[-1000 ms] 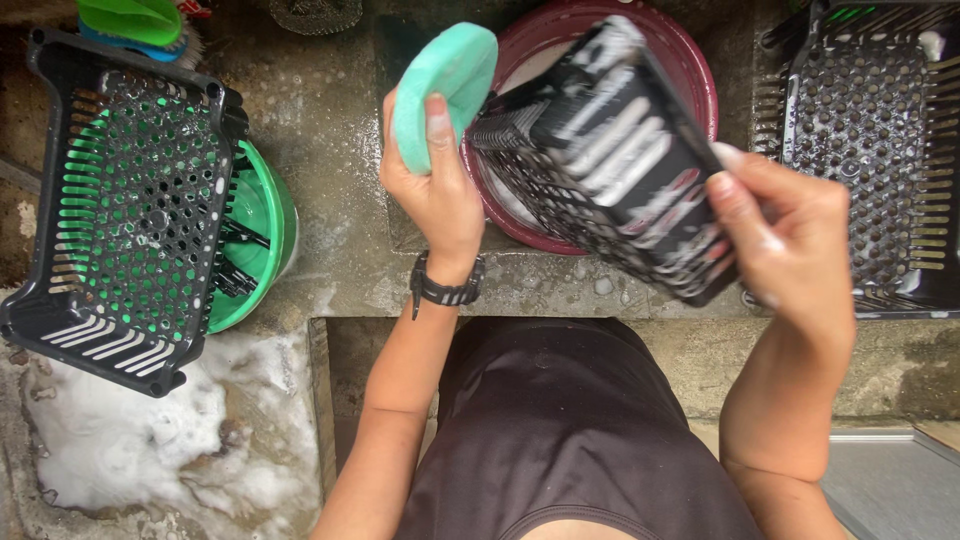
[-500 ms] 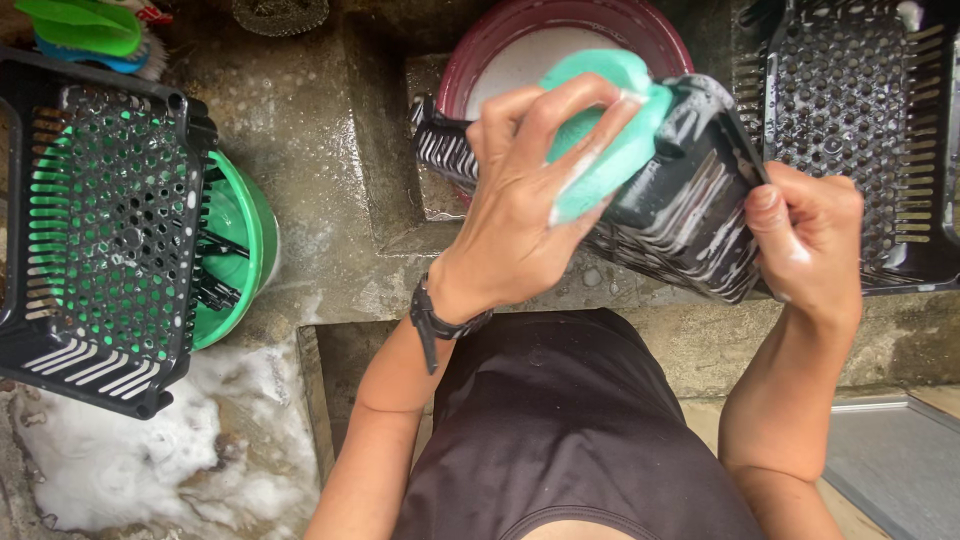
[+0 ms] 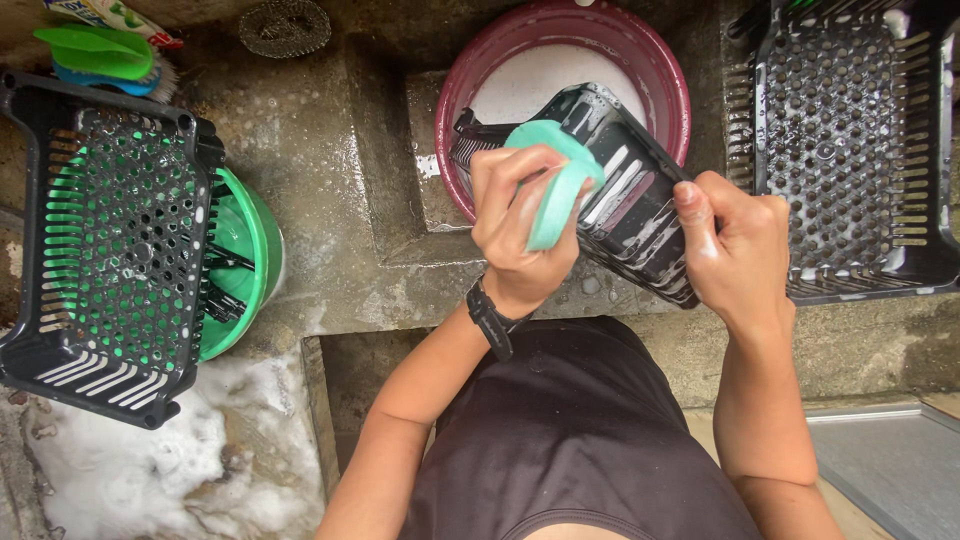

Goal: The person scrubs multiple black plastic grid trays and structures with a sponge and soapy water over a basin, rinsing them individually.

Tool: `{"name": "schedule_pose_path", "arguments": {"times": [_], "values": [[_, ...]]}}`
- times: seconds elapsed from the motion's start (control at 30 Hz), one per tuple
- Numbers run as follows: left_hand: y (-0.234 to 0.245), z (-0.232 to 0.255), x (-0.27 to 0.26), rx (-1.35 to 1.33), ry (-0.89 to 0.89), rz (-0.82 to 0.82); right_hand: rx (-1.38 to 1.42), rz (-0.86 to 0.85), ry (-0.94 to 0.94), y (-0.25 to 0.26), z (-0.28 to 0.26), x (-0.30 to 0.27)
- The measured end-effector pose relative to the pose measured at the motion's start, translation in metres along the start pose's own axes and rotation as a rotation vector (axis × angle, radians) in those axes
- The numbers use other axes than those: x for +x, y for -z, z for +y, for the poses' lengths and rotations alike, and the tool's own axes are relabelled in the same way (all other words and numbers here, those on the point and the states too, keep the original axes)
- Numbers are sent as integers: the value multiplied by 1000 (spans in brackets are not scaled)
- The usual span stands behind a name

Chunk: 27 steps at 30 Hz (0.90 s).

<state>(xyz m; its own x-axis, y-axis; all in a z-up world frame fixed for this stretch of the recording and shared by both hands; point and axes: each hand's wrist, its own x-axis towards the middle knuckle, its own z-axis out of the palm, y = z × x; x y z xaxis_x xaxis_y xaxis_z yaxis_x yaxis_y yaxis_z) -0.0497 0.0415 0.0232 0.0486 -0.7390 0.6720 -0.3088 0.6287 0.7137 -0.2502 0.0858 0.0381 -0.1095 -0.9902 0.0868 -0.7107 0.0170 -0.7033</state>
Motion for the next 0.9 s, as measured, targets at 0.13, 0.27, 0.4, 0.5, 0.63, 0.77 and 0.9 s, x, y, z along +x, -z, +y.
{"name": "schedule_pose_path", "arguments": {"times": [0.13, 0.27, 0.4, 0.5, 0.63, 0.77, 0.9], "values": [[4, 3, 9, -51, 31, 130, -40, 10, -2, 1, -9, -2], [22, 8, 21, 170, -12, 6, -78, 11, -30, -2, -23, -4], [20, -2, 20, 146, -153, -177, -75, 24, -20, 2, -35, -7], [32, 2, 13, 156, -224, -300, -105, 9, -96, 6, -38, -5], [52, 3, 11, 360, -233, -145, -175, 19, -38, -2, -44, -3], [43, -6, 18, 327, -157, -111, -195, -14, -15, -4, -50, -2], [31, -2, 17, 375, -103, -344, -121, -39, -82, -9, -60, 2]]}}
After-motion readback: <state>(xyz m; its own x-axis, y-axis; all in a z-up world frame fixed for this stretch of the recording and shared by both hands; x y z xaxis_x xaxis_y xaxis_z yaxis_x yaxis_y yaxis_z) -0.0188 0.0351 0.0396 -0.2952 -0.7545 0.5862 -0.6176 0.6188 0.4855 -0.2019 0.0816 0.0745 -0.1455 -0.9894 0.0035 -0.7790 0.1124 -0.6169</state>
